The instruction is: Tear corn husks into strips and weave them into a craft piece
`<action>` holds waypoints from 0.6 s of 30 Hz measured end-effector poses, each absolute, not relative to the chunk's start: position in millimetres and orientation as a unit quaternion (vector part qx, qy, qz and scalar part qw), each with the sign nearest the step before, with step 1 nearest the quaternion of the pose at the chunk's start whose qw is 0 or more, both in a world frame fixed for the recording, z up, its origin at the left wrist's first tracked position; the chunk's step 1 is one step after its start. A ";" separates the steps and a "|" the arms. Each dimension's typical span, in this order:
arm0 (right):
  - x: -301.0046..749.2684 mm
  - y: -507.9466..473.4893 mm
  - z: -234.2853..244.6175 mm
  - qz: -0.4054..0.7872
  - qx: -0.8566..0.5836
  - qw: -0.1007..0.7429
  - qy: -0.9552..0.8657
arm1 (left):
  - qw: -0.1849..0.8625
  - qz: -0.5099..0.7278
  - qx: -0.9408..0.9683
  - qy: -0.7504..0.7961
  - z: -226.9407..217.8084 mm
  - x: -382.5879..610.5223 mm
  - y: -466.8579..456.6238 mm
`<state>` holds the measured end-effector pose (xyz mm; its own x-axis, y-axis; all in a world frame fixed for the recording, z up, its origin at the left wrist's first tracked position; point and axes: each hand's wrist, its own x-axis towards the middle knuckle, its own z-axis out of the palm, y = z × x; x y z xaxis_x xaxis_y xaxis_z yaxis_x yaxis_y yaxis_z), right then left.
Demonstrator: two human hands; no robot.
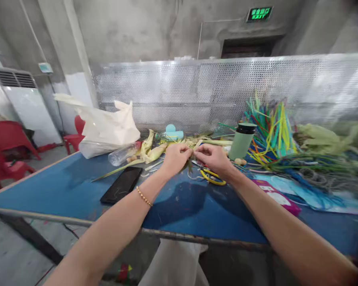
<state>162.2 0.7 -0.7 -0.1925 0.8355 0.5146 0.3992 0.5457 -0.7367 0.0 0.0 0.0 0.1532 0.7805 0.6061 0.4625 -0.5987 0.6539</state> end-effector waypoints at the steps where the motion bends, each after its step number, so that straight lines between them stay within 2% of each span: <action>1: 162.1 1.7 -0.2 0.220 -0.425 0.477 -0.737 | 0.142 0.494 0.748 0.419 1.4 1.0 -1.1; 5: 160.6 2.1 2.0 0.214 -0.436 0.475 -0.734 | 0.113 0.486 0.763 0.410 4.7 3.3 -3.8; 18: 156.4 -7.2 6.2 0.295 -0.402 0.505 -0.704 | 0.172 0.533 0.743 0.366 -1.7 5.1 1.7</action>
